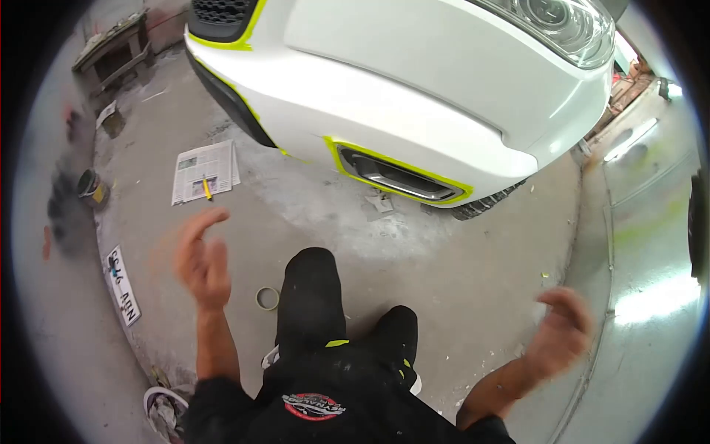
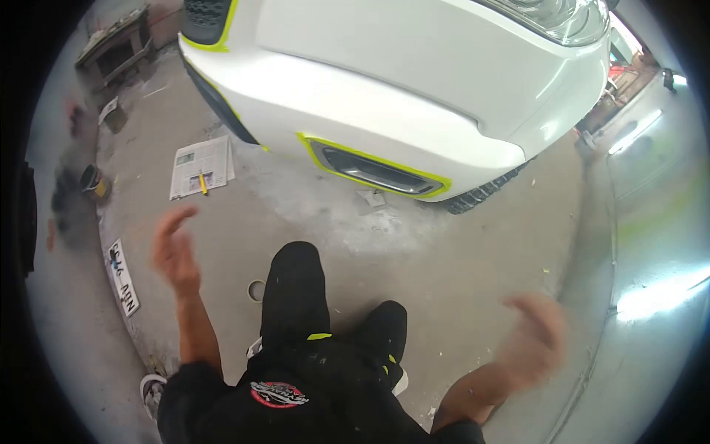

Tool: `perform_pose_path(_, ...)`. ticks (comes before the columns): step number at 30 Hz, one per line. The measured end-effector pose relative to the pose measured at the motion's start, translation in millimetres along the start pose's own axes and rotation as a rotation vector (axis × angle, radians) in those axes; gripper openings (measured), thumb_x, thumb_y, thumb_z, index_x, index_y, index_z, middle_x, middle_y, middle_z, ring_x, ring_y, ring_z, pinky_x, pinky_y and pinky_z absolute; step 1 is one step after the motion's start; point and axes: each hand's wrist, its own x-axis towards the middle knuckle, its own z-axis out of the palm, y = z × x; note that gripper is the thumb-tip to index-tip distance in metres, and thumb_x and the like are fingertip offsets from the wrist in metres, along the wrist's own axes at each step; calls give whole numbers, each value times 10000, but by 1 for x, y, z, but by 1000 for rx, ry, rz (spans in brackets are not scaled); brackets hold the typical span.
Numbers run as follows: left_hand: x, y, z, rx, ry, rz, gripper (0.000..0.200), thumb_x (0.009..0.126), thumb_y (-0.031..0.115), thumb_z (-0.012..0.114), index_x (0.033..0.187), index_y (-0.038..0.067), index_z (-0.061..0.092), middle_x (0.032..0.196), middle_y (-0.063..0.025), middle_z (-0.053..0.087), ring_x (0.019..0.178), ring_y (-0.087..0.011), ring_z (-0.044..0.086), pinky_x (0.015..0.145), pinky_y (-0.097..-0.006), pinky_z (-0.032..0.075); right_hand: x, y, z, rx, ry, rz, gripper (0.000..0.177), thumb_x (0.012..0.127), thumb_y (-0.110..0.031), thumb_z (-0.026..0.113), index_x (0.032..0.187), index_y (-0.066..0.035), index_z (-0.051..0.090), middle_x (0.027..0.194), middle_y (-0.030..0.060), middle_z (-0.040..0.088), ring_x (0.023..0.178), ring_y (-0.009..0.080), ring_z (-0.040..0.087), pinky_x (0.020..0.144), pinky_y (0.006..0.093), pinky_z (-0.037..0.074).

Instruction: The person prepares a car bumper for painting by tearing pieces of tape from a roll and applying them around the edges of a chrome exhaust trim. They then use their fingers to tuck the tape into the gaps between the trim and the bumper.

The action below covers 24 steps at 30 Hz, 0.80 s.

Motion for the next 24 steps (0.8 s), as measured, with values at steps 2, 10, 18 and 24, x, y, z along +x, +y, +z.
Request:
perform_pose_path(2,-65,-110,15,271,-175,-485,310,967,214,620,1141,-39,665,1031,-165,718,962,-283,671,868,-369,512,-43,40,23,-352,-238,369,186,935,-121,600,1040,7,685,927,131,711,862,234,680,733,358,521)
perform_pose_path(10,-402,-257,-3,919,-1143,-444,536,890,204,603,1409,222,468,1422,-205,452,1176,-437,524,990,-575,438,-280,75,45,-412,-1008,832,245,862,-278,712,982,-66,740,868,177,722,786,330,717,714,406,564)
perform_pose_path(18,-361,-244,-1,925,-1075,-517,297,895,197,566,1141,36,601,1064,-169,676,1127,-321,565,1117,-565,289,-233,90,90,-397,-918,720,235,871,-236,707,996,-38,727,857,169,724,766,319,719,710,389,567)
perform_pose_path(24,-275,-227,-7,710,-606,-428,190,887,111,575,1045,18,625,1010,-178,649,1052,-368,579,1049,-568,352,-128,82,157,-330,-951,472,229,871,-215,716,1007,-30,716,904,163,714,794,322,699,741,387,563)
